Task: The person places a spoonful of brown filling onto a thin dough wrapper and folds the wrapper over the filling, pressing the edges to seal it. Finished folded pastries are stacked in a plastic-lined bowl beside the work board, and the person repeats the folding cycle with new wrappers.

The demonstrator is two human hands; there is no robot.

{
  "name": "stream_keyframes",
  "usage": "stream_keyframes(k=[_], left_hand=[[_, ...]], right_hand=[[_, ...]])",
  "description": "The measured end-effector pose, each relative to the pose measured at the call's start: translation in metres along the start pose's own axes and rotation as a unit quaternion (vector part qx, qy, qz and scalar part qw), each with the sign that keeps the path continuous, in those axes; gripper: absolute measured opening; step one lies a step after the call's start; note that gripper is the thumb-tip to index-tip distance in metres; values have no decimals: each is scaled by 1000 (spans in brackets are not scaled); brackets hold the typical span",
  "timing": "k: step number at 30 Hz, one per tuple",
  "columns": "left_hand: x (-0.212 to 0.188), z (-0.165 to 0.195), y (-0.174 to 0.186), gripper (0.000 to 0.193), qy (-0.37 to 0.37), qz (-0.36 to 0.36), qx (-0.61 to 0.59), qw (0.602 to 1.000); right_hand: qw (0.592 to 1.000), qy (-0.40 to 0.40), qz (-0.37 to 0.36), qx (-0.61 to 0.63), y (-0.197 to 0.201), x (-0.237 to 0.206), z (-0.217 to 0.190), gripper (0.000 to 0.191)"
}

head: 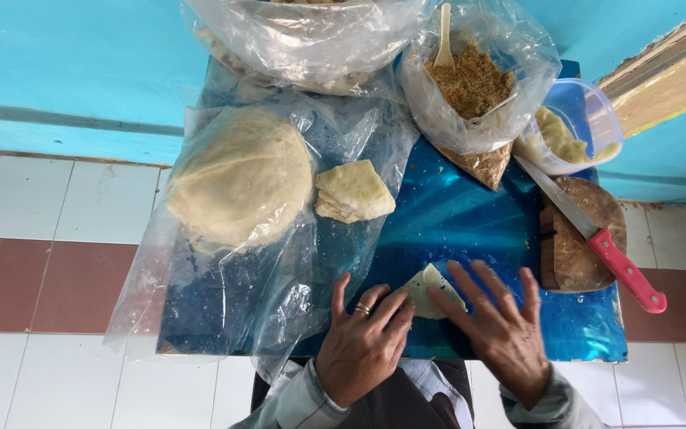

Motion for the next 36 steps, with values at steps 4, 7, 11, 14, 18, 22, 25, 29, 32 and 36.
stream_keyframes(k=[4,7,11,14,18,22,25,29,32,36], left_hand=[[-1,0,-1,31,0,-4,-8,1000],[0,0,-1,31,0,-2,-9,1000],[0,0,0,32,2,7,-4,1000],[0,0,1,32,2,4,-4,1000],[1,0,2,32,3,6,-4,1000],[1,0,2,31,7,9,-1,1000],[1,1,1,28,7,7,-8,1000],[0,1,3,26,11,1,-20,1000],[1,0,3,26,15,-3,-35,999],[1,-1,0,22,23,-6,-57,998]], right_hand=[[995,-60,41,70,4,5,2,52],[987,-86,37,128,3,4,2,55],[995,-76,32,49,-1,0,1,55],[995,-79,49,28,-1,-2,2,53],[997,-63,33,37,-1,-2,5,56],[999,-35,31,-20,4,-5,11,51],[993,-70,71,63,6,-9,10,52],[997,-6,10,74,10,0,4,51],[991,23,65,117,42,30,32,38],[991,17,133,11,70,126,107,12]])
Point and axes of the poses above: each hand's wrist, its own x-axis towards the middle knuckle, its own y-axis out of the back of the hand, z = x × y, the point moved 1 cm from there along x, towards the middle knuckle, and after that the axes turned 13 degrees about x, right-handed, at the moved point
